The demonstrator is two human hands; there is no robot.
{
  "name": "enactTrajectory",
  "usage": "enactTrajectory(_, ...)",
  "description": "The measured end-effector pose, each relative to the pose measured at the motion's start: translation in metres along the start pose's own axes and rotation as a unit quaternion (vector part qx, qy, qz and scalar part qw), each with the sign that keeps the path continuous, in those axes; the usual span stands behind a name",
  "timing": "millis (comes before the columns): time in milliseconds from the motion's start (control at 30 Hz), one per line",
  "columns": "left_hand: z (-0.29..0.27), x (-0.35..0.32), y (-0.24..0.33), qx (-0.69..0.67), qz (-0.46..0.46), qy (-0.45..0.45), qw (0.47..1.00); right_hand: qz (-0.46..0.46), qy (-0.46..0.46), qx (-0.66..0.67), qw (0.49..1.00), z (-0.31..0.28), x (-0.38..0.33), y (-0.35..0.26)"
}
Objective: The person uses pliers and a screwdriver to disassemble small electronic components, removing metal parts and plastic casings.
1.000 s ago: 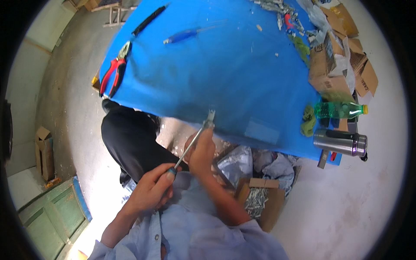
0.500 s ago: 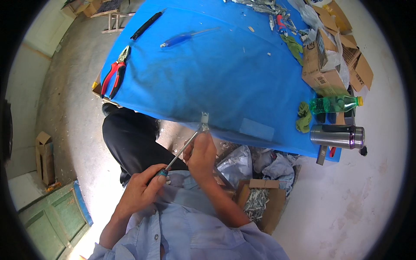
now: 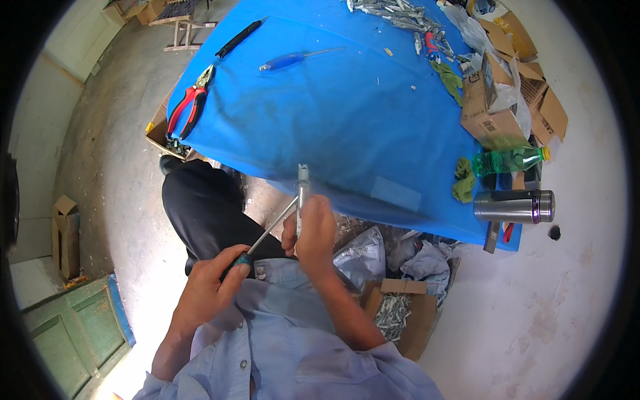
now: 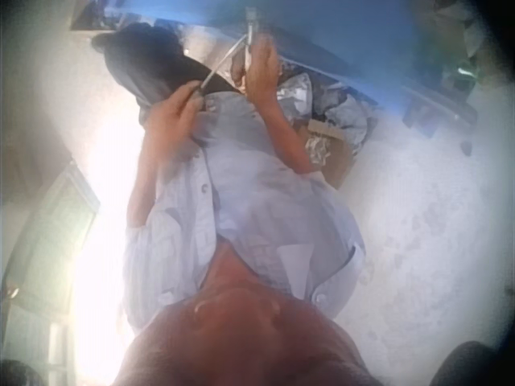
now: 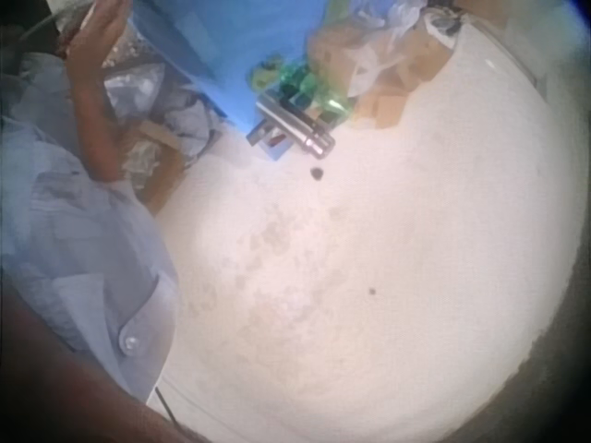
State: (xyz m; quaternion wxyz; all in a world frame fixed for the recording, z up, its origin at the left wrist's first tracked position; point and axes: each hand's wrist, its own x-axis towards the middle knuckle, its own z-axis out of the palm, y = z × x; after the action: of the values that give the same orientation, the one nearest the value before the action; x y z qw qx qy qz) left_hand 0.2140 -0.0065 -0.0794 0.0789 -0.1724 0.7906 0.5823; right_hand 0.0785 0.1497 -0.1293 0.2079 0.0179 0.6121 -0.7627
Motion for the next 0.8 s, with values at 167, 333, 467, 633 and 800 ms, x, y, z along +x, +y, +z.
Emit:
enactTrajectory(167,0.017,-0.009,0.009,0.033,-0.013,0.016,0.999,-0.047,0.060,-0.047,0.996,-0.002,0.002,0.010)
enactTrajectory(333,0.027,-0.016,0.009,-0.003,-0.030,0.009,1.000,-0.085,0.111,-0.086,0.986,-0.001,0.007,0.025)
enactTrajectory(467,0.025,-0.019,0.005,0.023,-0.009,0.024,0.999,-0.159,0.112,-0.171,0.966,-0.003,0.006,0.029)
enactTrajectory(633,0.030,-0.022,-0.001,0.093,0.043,0.045,0.994,-0.175,0.120,-0.183,0.960,0.004,0.002,0.023)
enactTrajectory(800,0.030,-0.022,0.003,0.130,0.043,0.036,0.990,-0.191,0.114,-0.159,0.962,0.010,0.004,0.020)
